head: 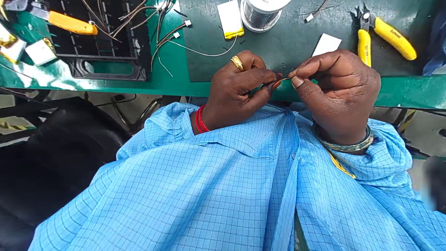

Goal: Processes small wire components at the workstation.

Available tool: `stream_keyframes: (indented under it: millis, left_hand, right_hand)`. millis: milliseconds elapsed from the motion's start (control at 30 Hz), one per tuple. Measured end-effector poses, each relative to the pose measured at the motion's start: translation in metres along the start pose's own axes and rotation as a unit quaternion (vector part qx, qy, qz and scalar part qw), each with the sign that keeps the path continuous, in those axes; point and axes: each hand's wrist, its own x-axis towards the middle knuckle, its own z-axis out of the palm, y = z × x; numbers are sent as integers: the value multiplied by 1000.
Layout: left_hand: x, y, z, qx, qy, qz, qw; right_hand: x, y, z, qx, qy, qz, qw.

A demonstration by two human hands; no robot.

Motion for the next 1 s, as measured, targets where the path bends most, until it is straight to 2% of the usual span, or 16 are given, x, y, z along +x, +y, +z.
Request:
stream_keyframes:
  millis: [700,1000]
  left_hand:
    - [-1,-1,1,26,-5,24,999]
    - [-3,-2,1,68,4,70,995]
  right_hand:
    - [-2,1,3,-8,-4,12,1000]
    - [-4,2,5,80,-12,54,995]
